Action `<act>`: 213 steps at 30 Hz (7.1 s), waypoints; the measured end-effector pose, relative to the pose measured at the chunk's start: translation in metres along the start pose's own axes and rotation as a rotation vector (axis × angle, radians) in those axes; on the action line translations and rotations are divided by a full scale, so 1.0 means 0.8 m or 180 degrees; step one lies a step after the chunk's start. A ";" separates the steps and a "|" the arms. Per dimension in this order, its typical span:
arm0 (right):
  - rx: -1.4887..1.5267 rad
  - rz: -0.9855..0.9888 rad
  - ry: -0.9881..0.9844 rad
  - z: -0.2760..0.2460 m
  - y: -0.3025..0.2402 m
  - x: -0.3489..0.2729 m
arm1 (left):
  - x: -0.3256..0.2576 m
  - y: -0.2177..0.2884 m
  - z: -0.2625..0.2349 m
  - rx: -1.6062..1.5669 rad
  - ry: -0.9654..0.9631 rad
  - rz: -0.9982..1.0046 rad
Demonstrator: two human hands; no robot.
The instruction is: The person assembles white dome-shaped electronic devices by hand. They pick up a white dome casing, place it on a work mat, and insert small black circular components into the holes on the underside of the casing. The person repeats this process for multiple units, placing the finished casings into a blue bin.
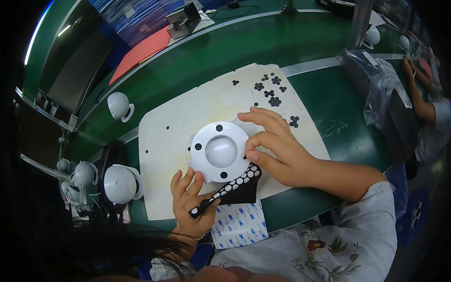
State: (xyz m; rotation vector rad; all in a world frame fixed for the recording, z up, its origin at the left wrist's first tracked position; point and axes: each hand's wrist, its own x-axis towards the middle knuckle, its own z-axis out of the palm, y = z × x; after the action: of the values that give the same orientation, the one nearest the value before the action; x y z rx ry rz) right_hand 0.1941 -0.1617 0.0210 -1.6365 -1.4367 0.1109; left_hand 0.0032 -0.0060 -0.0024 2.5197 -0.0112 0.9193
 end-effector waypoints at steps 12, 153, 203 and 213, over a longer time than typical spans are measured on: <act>-0.0453 -0.0229 0.0008 0.002 0.000 0.001 | -0.001 0.004 -0.006 0.0069 -0.0135 -0.0024; 0.1215 -0.1455 0.0076 0.058 -0.064 0.023 | -0.002 0.008 -0.016 -0.1012 -0.0046 -0.0204; 0.0272 -0.0772 0.0845 0.039 -0.002 0.045 | -0.004 0.004 -0.018 0.0153 -0.0280 0.0244; -0.0115 -0.0781 0.0815 0.026 -0.018 0.053 | -0.005 0.001 -0.014 0.0080 -0.0226 0.0236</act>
State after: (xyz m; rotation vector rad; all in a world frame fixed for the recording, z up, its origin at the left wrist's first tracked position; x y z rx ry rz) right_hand 0.1841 -0.1170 0.0394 -1.4313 -1.4324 -0.2568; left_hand -0.0063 -0.0026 0.0030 2.5894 -0.1165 0.8632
